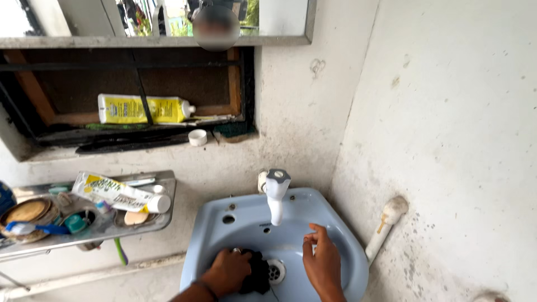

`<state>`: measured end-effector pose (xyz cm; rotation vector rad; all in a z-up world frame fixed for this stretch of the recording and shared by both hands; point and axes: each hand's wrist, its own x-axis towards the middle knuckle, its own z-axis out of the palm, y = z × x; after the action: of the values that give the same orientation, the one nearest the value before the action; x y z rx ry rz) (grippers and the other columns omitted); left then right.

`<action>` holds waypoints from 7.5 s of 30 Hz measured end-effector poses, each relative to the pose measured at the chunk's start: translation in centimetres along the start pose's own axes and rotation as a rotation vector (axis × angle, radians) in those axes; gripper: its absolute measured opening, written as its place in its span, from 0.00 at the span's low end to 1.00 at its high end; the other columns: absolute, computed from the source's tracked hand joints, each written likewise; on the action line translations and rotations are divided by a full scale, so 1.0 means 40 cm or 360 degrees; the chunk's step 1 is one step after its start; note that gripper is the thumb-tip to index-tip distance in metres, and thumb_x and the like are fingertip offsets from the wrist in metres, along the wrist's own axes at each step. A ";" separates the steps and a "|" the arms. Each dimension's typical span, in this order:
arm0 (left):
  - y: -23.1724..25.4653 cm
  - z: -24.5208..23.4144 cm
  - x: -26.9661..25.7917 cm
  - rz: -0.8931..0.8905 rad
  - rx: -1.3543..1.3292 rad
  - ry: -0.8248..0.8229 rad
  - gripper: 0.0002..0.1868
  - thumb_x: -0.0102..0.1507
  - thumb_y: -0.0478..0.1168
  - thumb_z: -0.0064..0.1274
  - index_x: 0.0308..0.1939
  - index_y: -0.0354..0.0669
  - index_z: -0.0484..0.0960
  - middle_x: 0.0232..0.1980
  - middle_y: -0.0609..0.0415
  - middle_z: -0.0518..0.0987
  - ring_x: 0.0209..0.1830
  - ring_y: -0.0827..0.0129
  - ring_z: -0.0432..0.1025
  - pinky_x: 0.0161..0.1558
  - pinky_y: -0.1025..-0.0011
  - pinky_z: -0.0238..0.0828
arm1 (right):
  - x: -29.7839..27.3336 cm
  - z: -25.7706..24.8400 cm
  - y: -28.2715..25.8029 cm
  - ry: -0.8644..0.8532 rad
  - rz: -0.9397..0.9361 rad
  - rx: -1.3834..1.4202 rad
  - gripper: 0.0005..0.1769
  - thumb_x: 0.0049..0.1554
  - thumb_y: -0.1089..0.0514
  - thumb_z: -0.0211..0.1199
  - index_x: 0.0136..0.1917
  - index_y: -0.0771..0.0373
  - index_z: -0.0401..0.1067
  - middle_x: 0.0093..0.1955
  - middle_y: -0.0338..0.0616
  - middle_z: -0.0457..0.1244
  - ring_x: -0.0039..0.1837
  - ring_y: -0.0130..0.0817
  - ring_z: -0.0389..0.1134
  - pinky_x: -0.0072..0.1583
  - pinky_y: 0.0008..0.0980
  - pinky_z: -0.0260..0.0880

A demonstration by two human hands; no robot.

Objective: The person cleans a sink using a black cloth by hand, wiping the interior surfaces and the faucet.

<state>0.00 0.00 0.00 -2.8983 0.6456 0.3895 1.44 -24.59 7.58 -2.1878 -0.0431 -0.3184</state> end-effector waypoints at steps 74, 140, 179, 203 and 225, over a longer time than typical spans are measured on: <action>0.489 -0.095 -0.306 -0.0205 -0.0425 0.1863 0.15 0.54 0.44 0.57 0.44 0.54 0.88 0.58 0.47 0.79 0.58 0.52 0.71 0.55 0.43 0.62 | 0.013 0.068 0.080 -0.0589 -0.0319 -0.0361 0.18 0.59 0.53 0.59 0.61 0.61 0.72 0.51 0.51 0.73 0.56 0.48 0.74 0.59 0.42 0.71; 0.036 -0.098 -0.251 -0.0876 -0.0313 0.1636 0.23 0.57 0.34 0.51 0.55 0.53 0.86 0.68 0.44 0.74 0.63 0.43 0.69 0.58 0.51 0.68 | 0.002 0.067 0.050 -0.0898 -0.0273 -0.0432 0.17 0.62 0.53 0.55 0.59 0.61 0.75 0.57 0.46 0.71 0.59 0.42 0.73 0.62 0.37 0.71; 0.230 -0.088 -0.285 -0.0777 -0.0423 0.0841 0.16 0.62 0.48 0.47 0.31 0.45 0.86 0.39 0.48 0.82 0.42 0.54 0.78 0.47 0.54 0.71 | 0.011 0.074 0.096 -0.0914 -0.0169 -0.0594 0.15 0.60 0.52 0.56 0.56 0.58 0.76 0.54 0.45 0.72 0.57 0.42 0.73 0.61 0.38 0.71; 0.427 -0.137 -0.176 -0.0620 -0.0527 0.0644 0.12 0.62 0.45 0.50 0.32 0.46 0.86 0.37 0.47 0.82 0.36 0.51 0.78 0.37 0.54 0.73 | 0.030 0.092 0.128 -0.0944 -0.0219 -0.0589 0.14 0.59 0.52 0.57 0.53 0.58 0.77 0.54 0.48 0.72 0.56 0.45 0.73 0.61 0.40 0.71; 0.338 -0.182 -0.162 -0.0646 -0.1364 0.0408 0.35 0.67 0.55 0.47 0.74 0.42 0.62 0.63 0.33 0.71 0.63 0.39 0.70 0.63 0.51 0.65 | 0.017 0.055 0.083 -0.1189 -0.0070 -0.0459 0.40 0.62 0.25 0.39 0.67 0.57 0.68 0.66 0.52 0.65 0.67 0.51 0.65 0.70 0.43 0.62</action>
<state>-9.93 -11.00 7.63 -3.8073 -0.1733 0.2830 3.05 -24.87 3.87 -2.4765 -0.4827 0.5125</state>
